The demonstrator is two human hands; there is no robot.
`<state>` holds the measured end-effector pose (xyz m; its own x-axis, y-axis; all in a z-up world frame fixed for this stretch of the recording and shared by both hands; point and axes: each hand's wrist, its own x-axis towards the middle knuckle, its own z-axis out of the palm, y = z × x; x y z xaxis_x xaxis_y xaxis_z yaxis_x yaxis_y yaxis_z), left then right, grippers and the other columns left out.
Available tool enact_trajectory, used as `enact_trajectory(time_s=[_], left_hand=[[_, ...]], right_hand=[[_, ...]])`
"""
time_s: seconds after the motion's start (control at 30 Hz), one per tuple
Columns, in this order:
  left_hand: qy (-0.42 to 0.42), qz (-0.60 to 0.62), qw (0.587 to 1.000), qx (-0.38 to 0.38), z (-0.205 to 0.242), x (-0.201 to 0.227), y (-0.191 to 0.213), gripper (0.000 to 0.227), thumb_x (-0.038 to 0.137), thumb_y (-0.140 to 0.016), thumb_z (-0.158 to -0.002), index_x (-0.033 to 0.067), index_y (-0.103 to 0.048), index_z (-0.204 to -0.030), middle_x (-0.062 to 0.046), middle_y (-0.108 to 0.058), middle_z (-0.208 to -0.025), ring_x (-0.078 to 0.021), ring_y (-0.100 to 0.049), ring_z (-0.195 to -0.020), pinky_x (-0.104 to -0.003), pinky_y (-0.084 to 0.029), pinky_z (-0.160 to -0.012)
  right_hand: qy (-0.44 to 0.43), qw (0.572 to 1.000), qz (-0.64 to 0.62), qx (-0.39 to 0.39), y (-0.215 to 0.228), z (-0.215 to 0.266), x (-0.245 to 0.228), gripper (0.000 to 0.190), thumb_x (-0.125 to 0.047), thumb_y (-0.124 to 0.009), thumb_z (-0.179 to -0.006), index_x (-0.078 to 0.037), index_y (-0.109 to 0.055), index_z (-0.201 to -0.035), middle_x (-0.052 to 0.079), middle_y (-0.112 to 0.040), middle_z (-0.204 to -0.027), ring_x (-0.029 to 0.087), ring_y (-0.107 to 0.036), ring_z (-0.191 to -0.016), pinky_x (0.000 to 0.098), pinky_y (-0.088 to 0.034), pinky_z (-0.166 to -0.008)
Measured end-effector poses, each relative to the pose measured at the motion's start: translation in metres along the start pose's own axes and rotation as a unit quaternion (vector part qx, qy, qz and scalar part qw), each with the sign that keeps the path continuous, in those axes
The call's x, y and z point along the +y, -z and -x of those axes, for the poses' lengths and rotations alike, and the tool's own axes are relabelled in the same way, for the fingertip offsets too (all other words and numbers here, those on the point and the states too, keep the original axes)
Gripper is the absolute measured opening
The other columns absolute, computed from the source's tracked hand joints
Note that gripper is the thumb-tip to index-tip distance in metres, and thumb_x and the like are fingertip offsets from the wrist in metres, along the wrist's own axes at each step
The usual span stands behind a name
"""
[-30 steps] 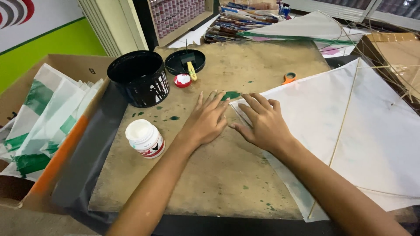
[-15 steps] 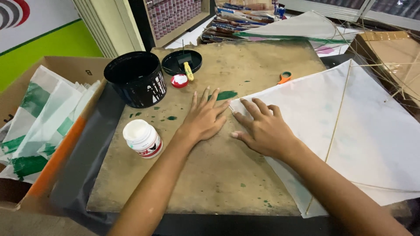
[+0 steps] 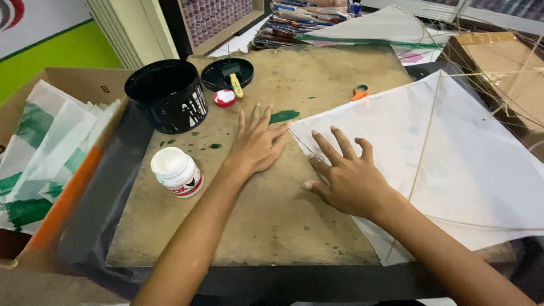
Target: Assembling a kite by folding paper edges over a bamboo frame and applying adhesive.
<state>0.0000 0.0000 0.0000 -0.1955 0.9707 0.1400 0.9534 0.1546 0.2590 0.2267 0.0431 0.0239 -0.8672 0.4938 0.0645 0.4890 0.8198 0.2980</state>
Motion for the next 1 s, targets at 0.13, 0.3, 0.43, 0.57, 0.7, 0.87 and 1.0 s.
enact_trajectory(time_s=[0.13,0.3,0.43,0.57,0.7,0.87,1.0], left_hand=[[-0.001,-0.004,1.000,0.005,0.000,-0.002,-0.002,0.055,0.039,-0.043,-0.093,0.0286,-0.055,-0.146,-0.017,-0.027,-0.166,-0.0411,-0.014,-0.155,-0.067,-0.002,-0.122],[-0.015,0.025,1.000,0.010,0.000,-0.005,-0.004,0.052,0.034,-0.046,-0.095,0.0286,-0.056,-0.146,-0.015,-0.027,-0.166,-0.0396,-0.017,-0.155,-0.068,-0.001,-0.121],[-0.002,0.065,0.998,0.012,-0.003,-0.006,-0.005,0.056,0.042,-0.041,-0.095,0.0347,-0.049,-0.150,-0.012,-0.026,-0.167,-0.0355,-0.016,-0.156,-0.068,0.003,-0.120],[0.025,0.150,0.988,0.008,0.003,-0.003,0.008,0.056,0.044,-0.043,-0.098,0.0370,-0.042,-0.154,-0.010,-0.026,-0.167,-0.0312,-0.017,-0.156,-0.067,0.005,-0.120],[0.012,0.248,0.967,0.065,0.007,-0.012,0.010,0.054,0.045,-0.048,-0.100,0.0274,-0.047,-0.151,-0.012,-0.038,-0.161,-0.0303,-0.026,-0.153,-0.066,-0.006,-0.122],[-0.084,0.089,0.991,0.055,0.025,0.013,0.013,0.043,0.033,-0.053,-0.093,0.0286,-0.065,-0.134,-0.011,-0.042,-0.159,-0.0356,-0.029,-0.151,-0.074,-0.006,-0.117],[-0.169,0.001,0.985,0.046,0.027,0.022,0.003,0.048,0.034,-0.053,-0.085,0.0255,-0.069,-0.129,-0.012,-0.041,-0.160,-0.0363,-0.027,-0.152,-0.077,-0.007,-0.116]], right_hand=[[0.014,1.000,0.014,0.016,0.003,0.020,0.002,0.061,-0.068,-0.041,-0.097,-0.028,-0.061,-0.139,0.006,-0.038,-0.163,0.035,-0.024,-0.154,0.0615,-0.028,-0.110],[0.009,0.980,-0.192,0.049,0.005,0.032,0.015,0.054,-0.044,-0.060,-0.094,-0.016,-0.060,-0.141,0.014,-0.047,-0.156,0.036,-0.044,-0.144,0.0536,-0.045,-0.106],[0.030,0.956,-0.274,0.100,-0.003,0.023,0.021,0.057,-0.040,-0.061,-0.096,-0.010,-0.057,-0.145,0.021,-0.054,-0.149,0.040,-0.051,-0.138,0.0522,-0.046,-0.107],[0.065,0.944,-0.306,0.106,-0.022,0.017,0.018,0.060,-0.035,-0.056,-0.101,-0.005,-0.046,-0.152,0.024,-0.048,-0.152,0.042,-0.046,-0.141,0.0535,-0.039,-0.114],[0.054,0.950,-0.300,0.068,-0.020,0.017,0.018,0.059,-0.037,-0.048,-0.105,-0.010,-0.041,-0.157,0.021,-0.040,-0.160,0.039,-0.037,-0.147,0.0505,-0.034,-0.117],[0.052,0.959,-0.268,0.074,-0.027,0.018,0.019,0.058,-0.046,-0.049,-0.104,-0.011,-0.051,-0.150,0.020,-0.039,-0.161,0.041,-0.034,-0.149,0.0498,-0.033,-0.119],[0.061,0.972,-0.209,0.087,-0.024,0.021,0.018,0.060,-0.053,-0.045,-0.103,-0.014,-0.054,-0.149,0.021,-0.037,-0.161,0.043,-0.032,-0.149,0.0509,-0.034,-0.118]])
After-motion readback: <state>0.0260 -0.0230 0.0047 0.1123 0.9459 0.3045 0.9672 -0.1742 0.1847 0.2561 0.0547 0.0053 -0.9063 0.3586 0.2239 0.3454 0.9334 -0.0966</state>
